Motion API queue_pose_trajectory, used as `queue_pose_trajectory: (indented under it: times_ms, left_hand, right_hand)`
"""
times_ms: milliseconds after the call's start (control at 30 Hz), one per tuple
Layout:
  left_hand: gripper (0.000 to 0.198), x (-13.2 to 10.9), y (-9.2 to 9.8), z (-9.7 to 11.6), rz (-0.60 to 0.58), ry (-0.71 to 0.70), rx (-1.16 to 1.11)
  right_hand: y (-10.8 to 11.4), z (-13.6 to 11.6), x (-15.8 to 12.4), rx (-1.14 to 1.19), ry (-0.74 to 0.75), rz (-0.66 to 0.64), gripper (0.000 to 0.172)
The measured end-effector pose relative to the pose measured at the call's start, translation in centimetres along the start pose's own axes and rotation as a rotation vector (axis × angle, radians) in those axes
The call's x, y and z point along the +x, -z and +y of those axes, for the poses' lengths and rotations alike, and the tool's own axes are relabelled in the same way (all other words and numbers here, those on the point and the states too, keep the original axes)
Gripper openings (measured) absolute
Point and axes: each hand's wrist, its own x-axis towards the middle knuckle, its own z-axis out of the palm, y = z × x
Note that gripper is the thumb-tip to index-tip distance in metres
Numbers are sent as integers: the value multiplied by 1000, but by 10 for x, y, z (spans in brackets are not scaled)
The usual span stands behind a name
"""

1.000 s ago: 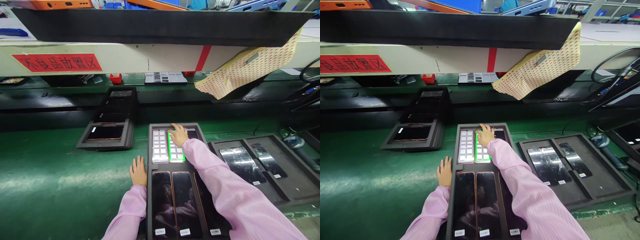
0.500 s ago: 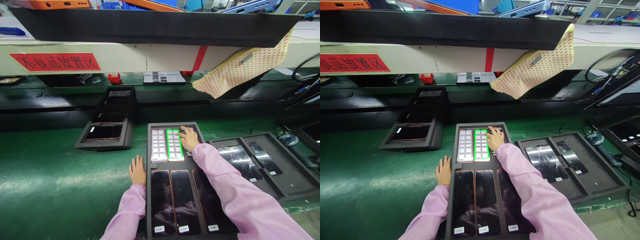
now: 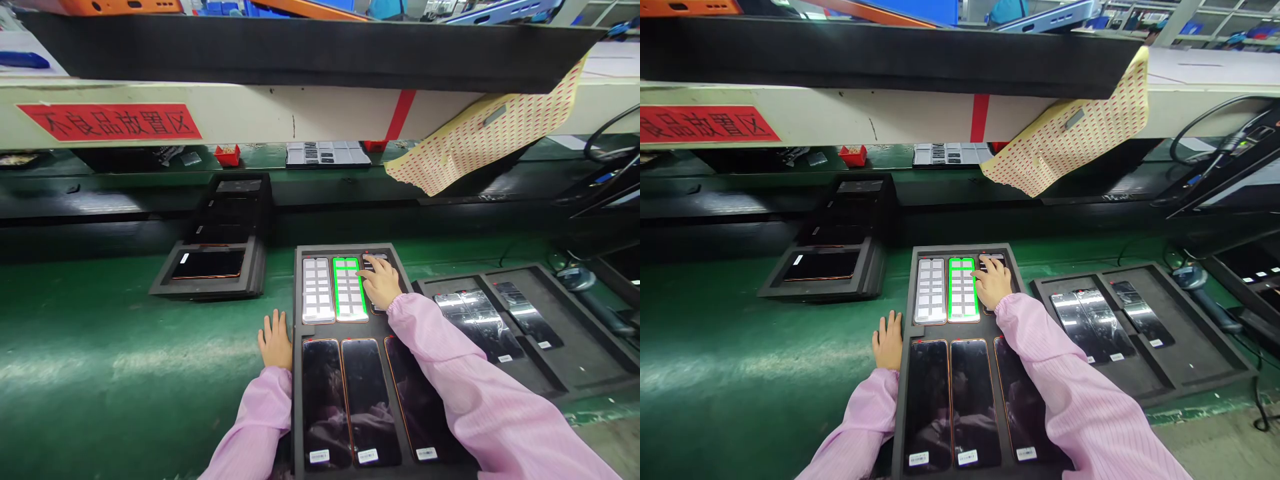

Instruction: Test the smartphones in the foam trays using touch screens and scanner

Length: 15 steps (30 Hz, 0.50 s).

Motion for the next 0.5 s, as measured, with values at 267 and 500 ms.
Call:
queue_pose_trajectory:
  times_ms: [267,500]
  left_hand:
    - [48,-1,4,1,5,-5,2]
    - [48,-1,10,2,-15,-4,-8]
  right_hand:
    - [-9,-20,-2,8,72,-62,39]
    - [-11,-37,-1,-2,106,-106,41]
